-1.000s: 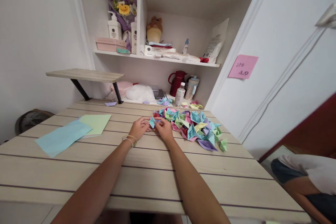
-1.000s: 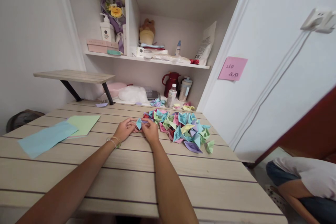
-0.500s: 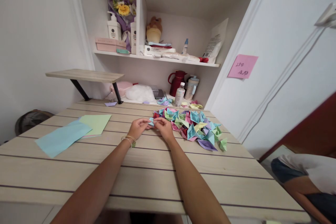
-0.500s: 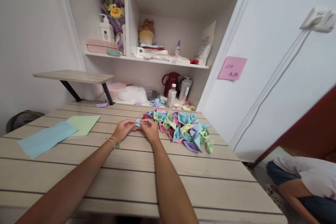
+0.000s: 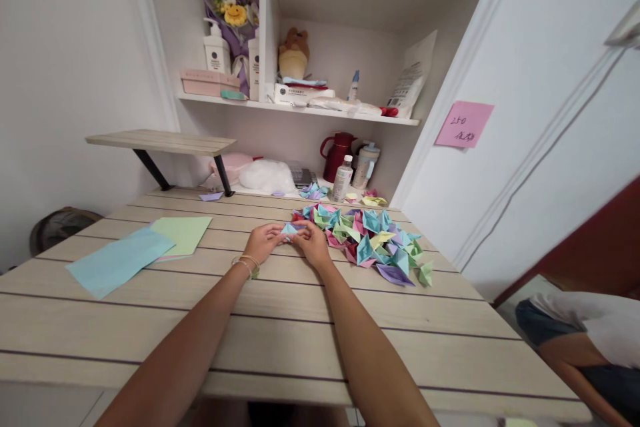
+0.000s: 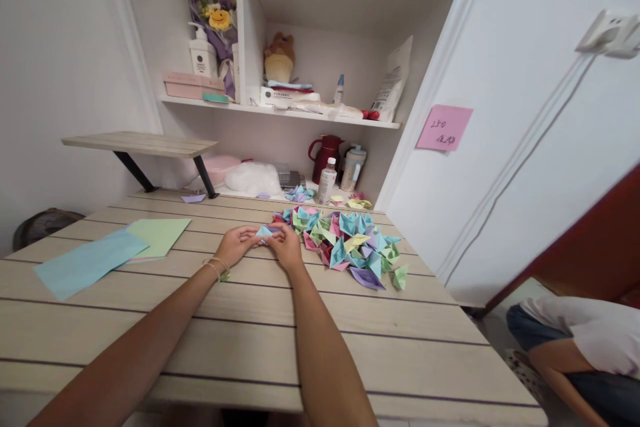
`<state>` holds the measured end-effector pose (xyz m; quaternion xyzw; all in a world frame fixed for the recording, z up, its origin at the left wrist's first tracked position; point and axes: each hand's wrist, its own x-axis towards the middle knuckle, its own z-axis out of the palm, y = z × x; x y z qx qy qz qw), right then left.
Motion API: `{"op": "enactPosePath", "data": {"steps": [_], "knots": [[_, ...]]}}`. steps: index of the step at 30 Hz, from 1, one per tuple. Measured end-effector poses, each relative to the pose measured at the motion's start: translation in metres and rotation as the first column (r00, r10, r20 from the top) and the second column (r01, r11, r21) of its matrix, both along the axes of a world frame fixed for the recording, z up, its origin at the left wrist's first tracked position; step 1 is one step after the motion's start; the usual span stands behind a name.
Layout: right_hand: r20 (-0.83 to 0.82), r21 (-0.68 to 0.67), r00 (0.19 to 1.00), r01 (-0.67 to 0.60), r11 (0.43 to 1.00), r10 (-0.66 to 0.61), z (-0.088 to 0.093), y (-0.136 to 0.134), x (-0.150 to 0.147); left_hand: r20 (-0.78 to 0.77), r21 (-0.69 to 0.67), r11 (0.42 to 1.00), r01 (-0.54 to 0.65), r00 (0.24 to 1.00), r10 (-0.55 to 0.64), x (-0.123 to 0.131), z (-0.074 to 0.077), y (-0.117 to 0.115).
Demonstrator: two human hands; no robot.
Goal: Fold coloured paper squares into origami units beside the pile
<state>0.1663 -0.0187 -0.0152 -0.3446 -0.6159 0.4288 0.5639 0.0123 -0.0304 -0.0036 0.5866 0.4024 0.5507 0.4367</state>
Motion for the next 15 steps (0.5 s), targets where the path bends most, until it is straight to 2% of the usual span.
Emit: {"op": "enactPosePath", "data": {"steps": [6,11,15], "knots": [[0.209,0.173,0.962,0.137,0.975,-0.173,0.003,-0.003,0.000,-0.006,0.021,0.997,-0.072,0.997,0.072,0.001,-0.005,0.003],[0.282,0.347,0.903,0.221,0.912,-0.326,0.007,-0.007,0.002,-0.140,0.177,0.978,-0.112,0.980,0.138,-0.001,0.002,0.000],[0.318,0.395,0.868,0.243,0.886,-0.380,0.007,-0.008,0.002,-0.224,0.301,0.948,-0.108,0.958,0.180,-0.002,0.010,-0.005]]}}
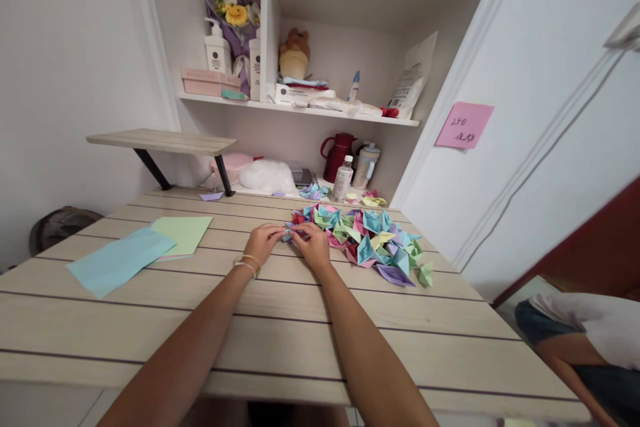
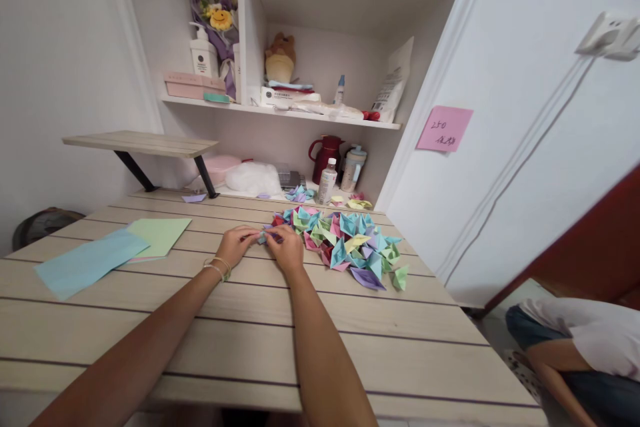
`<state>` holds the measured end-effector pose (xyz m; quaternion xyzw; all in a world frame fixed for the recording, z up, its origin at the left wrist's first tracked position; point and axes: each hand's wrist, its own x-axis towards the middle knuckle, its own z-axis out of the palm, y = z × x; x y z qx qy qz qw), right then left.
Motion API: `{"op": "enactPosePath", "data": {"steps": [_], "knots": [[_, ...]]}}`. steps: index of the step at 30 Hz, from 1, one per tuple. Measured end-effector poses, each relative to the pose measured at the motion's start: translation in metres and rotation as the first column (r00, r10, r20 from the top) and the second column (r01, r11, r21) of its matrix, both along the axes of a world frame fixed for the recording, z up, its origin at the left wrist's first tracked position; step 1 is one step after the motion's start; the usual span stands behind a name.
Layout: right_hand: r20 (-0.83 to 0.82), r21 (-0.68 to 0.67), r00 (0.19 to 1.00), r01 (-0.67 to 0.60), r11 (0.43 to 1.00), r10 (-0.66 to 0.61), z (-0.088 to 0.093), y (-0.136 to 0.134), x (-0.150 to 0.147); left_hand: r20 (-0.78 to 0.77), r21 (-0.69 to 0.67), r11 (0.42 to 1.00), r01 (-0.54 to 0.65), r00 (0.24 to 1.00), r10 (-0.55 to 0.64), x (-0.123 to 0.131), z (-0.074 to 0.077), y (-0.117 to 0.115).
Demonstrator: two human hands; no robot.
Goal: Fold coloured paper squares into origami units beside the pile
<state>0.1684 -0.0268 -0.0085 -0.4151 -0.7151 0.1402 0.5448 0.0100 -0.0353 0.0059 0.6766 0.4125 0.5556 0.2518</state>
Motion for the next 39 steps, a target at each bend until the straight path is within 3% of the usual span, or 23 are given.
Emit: {"op": "enactPosePath", "data": {"steps": [8,13,17,24,28,32,35,39], "knots": [[0.095,-0.041,0.994,0.061,0.997,-0.057,0.003,-0.006,-0.003,-0.047,0.004,1.000,0.011,0.999,-0.011,0.001,0.003,-0.005],[0.071,-0.069,0.997,0.037,0.997,-0.032,0.004,-0.005,-0.002,-0.131,0.053,0.999,0.006,0.991,0.001,-0.001,-0.001,0.000],[0.025,-0.087,0.999,-0.027,0.996,0.030,0.002,-0.003,-0.001,-0.108,0.047,0.999,-0.017,0.994,0.022,-0.003,-0.004,0.003],[-0.044,-0.128,0.989,-0.148,0.981,0.144,-0.001,0.001,-0.004,0.114,-0.110,0.994,-0.010,0.993,0.022,-0.002,-0.008,0.009],[-0.119,-0.142,0.975,-0.204,0.969,0.187,-0.002,0.003,-0.003,0.338,-0.237,0.967,0.090,0.941,-0.005,-0.001,-0.009,0.010],[-0.233,-0.132,0.965,-0.153,0.979,0.120,-0.001,0.006,0.000,0.515,-0.309,0.922,0.235,0.856,-0.046,0.000,-0.006,0.008],[-0.293,-0.127,0.953,-0.118,0.985,0.076,-0.001,0.008,0.002,0.570,-0.351,0.865,0.360,0.815,-0.108,0.000,-0.005,0.007],[-0.285,-0.118,0.954,-0.129,0.985,0.091,-0.001,0.006,0.001,0.562,-0.376,0.842,0.387,0.818,-0.125,0.003,-0.007,0.006]]}}
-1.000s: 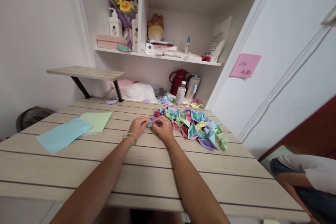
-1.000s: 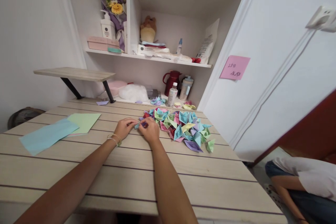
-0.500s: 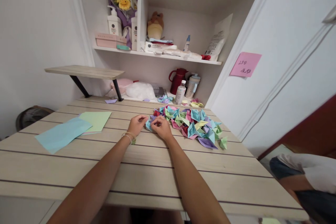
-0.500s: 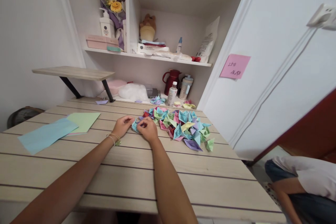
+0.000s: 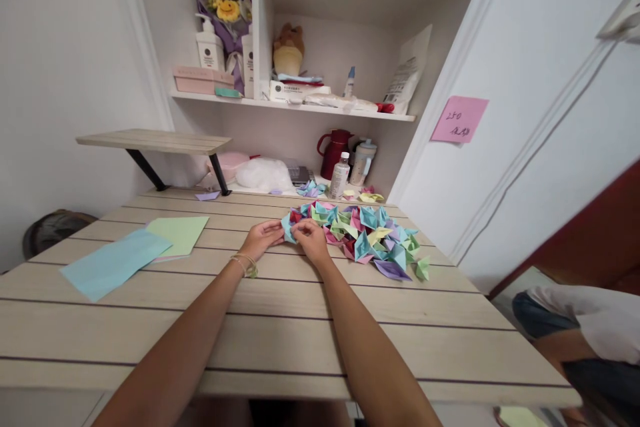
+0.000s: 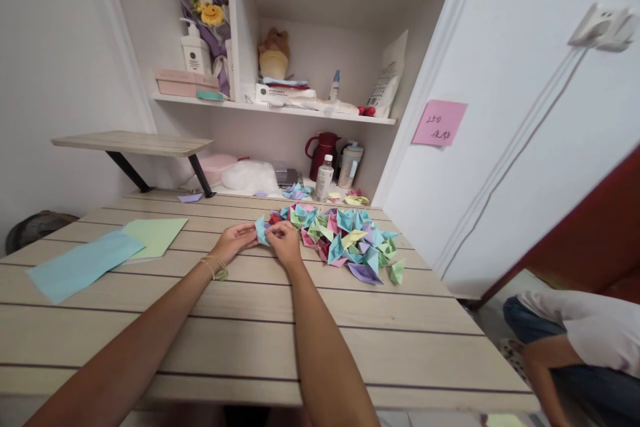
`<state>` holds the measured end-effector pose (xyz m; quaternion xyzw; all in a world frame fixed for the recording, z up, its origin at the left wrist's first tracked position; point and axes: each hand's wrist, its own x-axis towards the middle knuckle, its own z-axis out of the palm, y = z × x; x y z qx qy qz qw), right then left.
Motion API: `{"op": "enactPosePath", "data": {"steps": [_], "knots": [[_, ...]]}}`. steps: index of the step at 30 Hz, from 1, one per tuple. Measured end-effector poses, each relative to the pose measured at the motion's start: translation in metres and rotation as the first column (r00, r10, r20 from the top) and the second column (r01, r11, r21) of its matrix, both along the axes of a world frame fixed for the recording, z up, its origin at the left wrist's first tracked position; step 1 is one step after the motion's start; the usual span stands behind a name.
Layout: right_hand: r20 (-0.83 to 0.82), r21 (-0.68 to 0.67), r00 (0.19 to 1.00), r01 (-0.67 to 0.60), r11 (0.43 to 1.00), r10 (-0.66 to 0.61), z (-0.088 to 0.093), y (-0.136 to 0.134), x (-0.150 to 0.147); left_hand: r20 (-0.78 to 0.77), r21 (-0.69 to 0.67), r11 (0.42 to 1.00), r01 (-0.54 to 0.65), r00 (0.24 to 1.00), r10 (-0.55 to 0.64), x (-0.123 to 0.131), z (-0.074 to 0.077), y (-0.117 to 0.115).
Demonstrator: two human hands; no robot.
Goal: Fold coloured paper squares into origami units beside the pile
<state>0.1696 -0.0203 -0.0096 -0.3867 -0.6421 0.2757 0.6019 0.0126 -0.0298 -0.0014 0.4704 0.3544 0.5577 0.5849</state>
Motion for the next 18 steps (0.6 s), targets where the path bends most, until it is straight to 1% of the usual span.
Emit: {"op": "enactPosePath", "data": {"steps": [7,9,11,15,18], "knots": [[0.022,0.001,0.999,-0.028,1.000,0.028,0.0026,-0.0033,-0.0010,-0.067,0.000,1.000,-0.002,0.998,0.002,0.0000,-0.0017,0.0025],[0.021,-0.006,0.999,-0.036,0.999,0.036,0.0034,-0.0038,-0.0012,-0.060,0.006,1.000,-0.013,0.998,0.013,-0.0001,-0.0019,0.0032],[-0.006,-0.042,0.999,-0.046,0.998,0.046,0.0038,-0.0045,-0.0022,-0.036,0.020,0.999,-0.034,0.999,0.034,-0.0001,-0.0023,0.0036],[-0.049,-0.124,0.991,-0.128,0.984,0.123,0.0032,-0.0055,-0.0055,0.005,0.048,0.997,-0.062,0.998,0.062,-0.0002,-0.0026,0.0033],[-0.026,-0.137,0.984,-0.180,0.974,0.179,0.0016,-0.0043,-0.0062,-0.028,0.075,0.995,-0.065,0.997,0.068,-0.0005,-0.0014,0.0023]]}}
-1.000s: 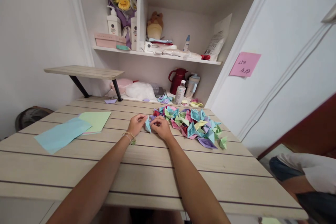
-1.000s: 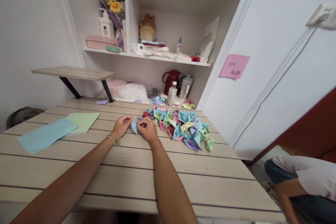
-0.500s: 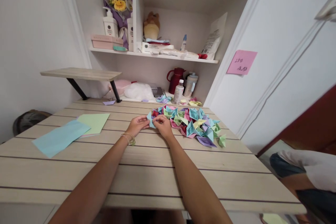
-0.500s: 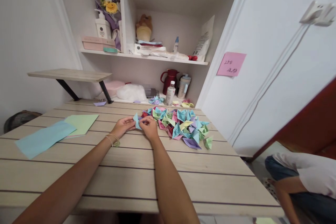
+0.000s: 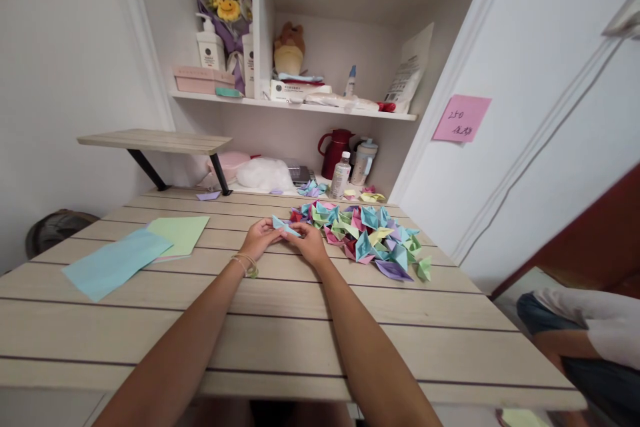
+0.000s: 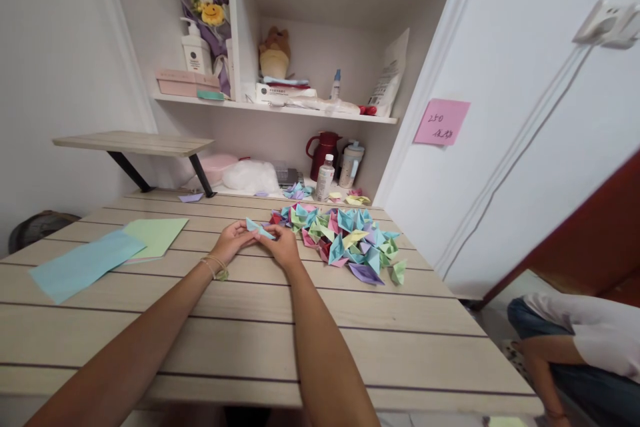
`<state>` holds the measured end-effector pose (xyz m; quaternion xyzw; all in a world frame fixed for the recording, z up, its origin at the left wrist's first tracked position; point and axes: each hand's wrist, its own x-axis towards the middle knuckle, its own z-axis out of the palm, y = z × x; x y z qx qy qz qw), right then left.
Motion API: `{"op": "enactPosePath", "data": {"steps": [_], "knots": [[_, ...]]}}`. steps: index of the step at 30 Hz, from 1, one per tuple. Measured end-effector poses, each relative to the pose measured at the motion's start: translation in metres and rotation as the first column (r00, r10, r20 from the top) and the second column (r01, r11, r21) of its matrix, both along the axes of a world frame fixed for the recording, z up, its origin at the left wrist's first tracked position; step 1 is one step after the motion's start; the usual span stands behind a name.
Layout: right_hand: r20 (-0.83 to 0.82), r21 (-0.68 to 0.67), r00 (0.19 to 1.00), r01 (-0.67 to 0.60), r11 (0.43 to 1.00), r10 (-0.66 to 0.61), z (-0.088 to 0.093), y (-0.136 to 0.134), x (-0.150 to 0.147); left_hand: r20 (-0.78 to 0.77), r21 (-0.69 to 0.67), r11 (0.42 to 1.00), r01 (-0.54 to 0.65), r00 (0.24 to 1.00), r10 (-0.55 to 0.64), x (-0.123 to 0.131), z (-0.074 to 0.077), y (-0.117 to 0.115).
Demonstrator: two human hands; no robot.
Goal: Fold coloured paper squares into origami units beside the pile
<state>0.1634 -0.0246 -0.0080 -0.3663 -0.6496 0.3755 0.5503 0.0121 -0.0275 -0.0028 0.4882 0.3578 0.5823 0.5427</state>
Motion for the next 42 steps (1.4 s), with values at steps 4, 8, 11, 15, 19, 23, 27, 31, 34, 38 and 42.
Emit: {"op": "enactPosePath", "data": {"steps": [4,8,11,15,19,23,27,31,34,38,42], "knots": [[-0.013,-0.024,1.000,-0.011,1.000,0.010,-0.003,0.003,0.002,-0.133,0.057,0.998,0.002,0.991,0.006,-0.001,0.003,-0.001],[-0.015,-0.028,1.000,-0.025,0.999,0.024,-0.006,0.005,0.003,-0.214,0.089,0.996,0.003,0.977,0.016,-0.002,0.004,-0.002],[-0.018,-0.018,0.999,-0.043,0.999,0.043,-0.006,0.005,0.003,-0.244,0.105,0.994,0.005,0.970,0.021,-0.004,0.005,-0.001],[-0.036,-0.059,0.999,-0.041,0.997,0.039,-0.007,0.004,0.001,-0.280,0.110,0.994,0.002,0.960,0.029,-0.006,0.004,0.001],[-0.099,-0.091,0.995,-0.006,0.996,-0.003,-0.008,0.005,-0.001,-0.214,0.063,0.997,-0.040,0.975,0.053,-0.006,0.002,0.003],[-0.139,-0.040,0.989,0.045,0.998,-0.050,-0.008,0.008,0.001,-0.086,0.020,0.995,-0.101,0.991,0.102,-0.006,0.000,0.005],[-0.075,0.066,0.990,0.126,0.990,-0.121,-0.008,0.008,0.003,0.037,-0.011,0.993,-0.120,0.992,0.120,-0.006,0.000,0.006],[0.023,0.166,0.980,0.193,0.967,-0.200,-0.007,0.007,0.005,0.070,-0.039,0.992,-0.118,0.990,0.121,-0.006,0.001,0.006],[0.068,0.217,0.974,0.196,0.956,-0.215,-0.007,0.008,0.006,0.061,-0.046,0.993,-0.111,0.992,0.114,-0.006,0.001,0.007],[0.093,0.224,0.976,0.171,0.959,-0.196,-0.010,0.010,0.006,0.053,-0.048,0.993,-0.107,0.993,0.109,-0.005,-0.001,0.007],[0.067,0.195,0.981,0.165,0.967,-0.181,-0.011,0.009,0.004,0.051,-0.061,0.991,-0.119,0.991,0.123,-0.005,-0.001,0.007]]}}
